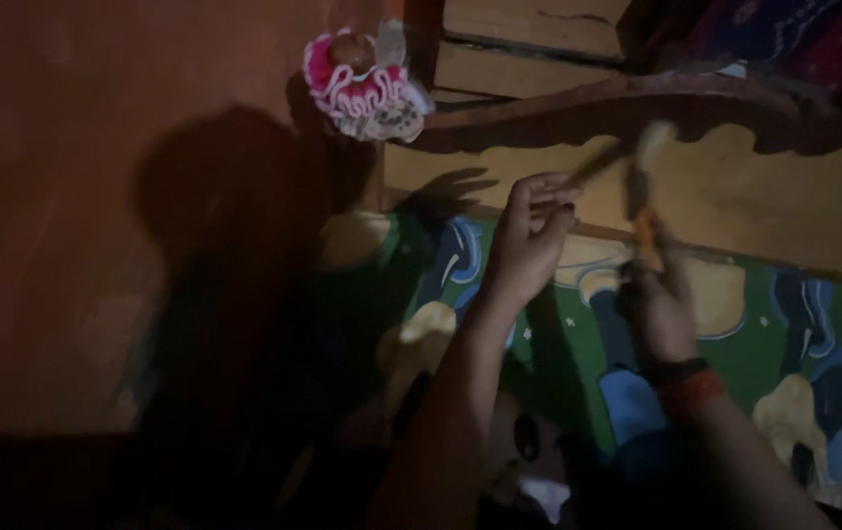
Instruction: The person applies paint to a wooden bed headboard using a brush, moving the brush in vertical strokes across the carved wood surfaces.
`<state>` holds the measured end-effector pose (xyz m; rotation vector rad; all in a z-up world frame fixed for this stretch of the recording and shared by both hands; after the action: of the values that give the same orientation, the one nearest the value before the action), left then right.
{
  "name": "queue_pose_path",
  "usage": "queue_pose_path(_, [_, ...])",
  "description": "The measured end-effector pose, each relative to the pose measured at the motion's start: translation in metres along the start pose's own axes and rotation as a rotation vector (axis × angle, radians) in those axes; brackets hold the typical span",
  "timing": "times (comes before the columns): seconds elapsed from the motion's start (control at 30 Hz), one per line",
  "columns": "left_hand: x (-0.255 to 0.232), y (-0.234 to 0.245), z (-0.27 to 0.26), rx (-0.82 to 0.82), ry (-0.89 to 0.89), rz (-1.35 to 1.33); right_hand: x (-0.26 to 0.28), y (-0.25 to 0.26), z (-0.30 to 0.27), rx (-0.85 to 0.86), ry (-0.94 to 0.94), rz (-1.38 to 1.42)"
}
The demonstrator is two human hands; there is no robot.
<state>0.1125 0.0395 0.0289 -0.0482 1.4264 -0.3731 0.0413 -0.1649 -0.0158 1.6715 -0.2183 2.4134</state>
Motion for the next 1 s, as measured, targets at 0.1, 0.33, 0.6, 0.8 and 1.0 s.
queue_pose_path(0.1, [-0.001, 0.01, 0.002, -0.061, 0.019, -0.039, 0.019, -0.025, -0.004, 0.056, -0.031, -0.06])
queue_pose_path(0.33, [-0.001, 0.03, 0.009, -0.211, 0.092, -0.222, 0.036, 0.058, 0.008, -0.252, 0.111, -0.183])
queue_pose_path(0.6, [0.011, 0.027, 0.014, -0.229, 0.066, -0.272, 0.01, 0.025, 0.004, -0.142, 0.086, -0.181])
queue_pose_path(0.8, [0.012, 0.046, 0.018, -0.257, 0.065, -0.323, 0.005, -0.065, -0.002, 0.056, -0.144, -0.213])
queue_pose_path(1.0, [0.013, 0.047, 0.021, -0.318, -0.005, -0.299, 0.007, 0.009, 0.011, -0.02, 0.164, -0.149])
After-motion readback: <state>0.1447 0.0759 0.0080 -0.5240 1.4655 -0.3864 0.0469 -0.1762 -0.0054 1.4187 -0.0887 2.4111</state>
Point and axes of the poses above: each hand's wrist, its own z-axis towards the middle knuckle, its own y-axis out of the back of the hand, x = y × z, the point moved 5 cm from there along z, towards the middle knuckle, and after that the axes turned 13 degrees about y, right-handed, at the moved point
